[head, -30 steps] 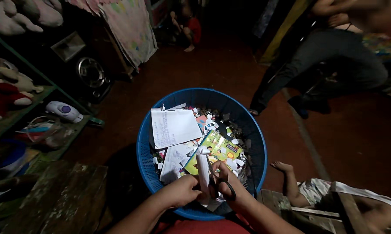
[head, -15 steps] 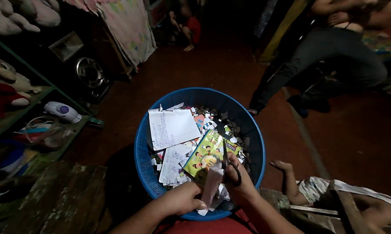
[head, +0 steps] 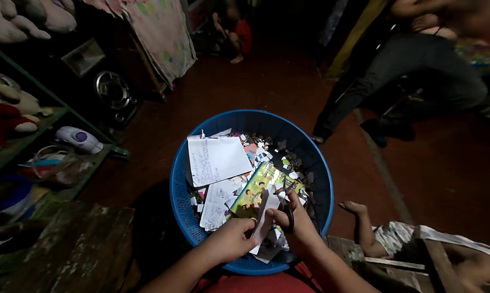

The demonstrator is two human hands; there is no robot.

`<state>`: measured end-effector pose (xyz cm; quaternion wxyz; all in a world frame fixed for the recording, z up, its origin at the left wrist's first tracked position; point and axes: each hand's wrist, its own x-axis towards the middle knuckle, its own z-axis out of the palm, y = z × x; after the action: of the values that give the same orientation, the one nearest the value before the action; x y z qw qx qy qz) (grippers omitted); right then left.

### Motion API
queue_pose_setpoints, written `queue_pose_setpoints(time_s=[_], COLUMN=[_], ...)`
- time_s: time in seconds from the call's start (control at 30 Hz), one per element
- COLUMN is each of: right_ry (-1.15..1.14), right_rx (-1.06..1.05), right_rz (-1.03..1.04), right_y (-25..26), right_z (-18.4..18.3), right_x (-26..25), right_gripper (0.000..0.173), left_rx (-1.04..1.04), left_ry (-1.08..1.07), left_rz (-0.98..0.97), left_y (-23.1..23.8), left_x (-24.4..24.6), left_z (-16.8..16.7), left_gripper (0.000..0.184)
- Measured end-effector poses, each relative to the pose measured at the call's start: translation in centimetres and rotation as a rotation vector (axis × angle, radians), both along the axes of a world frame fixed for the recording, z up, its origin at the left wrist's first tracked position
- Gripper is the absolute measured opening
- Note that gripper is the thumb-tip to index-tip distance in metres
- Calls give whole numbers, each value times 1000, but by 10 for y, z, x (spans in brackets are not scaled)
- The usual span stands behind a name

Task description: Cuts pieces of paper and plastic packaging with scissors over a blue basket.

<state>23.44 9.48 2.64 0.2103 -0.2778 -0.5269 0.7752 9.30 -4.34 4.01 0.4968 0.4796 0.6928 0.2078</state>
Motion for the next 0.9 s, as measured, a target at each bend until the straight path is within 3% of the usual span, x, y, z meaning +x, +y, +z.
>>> queue_pose_setpoints(time_s=[0.17, 0.3, 0.37, 0.53, 0.73, 0.9], right_ry=[34, 60, 87, 36, -37, -20], right_rx=[-152, -156, -143, 19, 223, 187], right_rz=[123, 30, -5, 182, 178, 194], right_y=[2, 3, 2, -1, -7, -6], right_z=[-1, -2, -1, -2, -3, -2], right_x=[4, 2, 1, 3, 0, 1], right_gripper=[59, 58, 57, 54, 53, 50], left_rx=[32, 33, 46, 172, 228, 213], left_ry=[38, 30, -5, -289, -526, -639], left_rz=[23, 27, 149, 550, 641, 626], left_y=[-2, -2, -3, -2, -6, -8], left_x=[1, 0, 0, 0, 6, 5], left_z=[-3, -4, -3, -3, 4, 5], left_gripper=[28, 31, 34, 23, 19, 21])
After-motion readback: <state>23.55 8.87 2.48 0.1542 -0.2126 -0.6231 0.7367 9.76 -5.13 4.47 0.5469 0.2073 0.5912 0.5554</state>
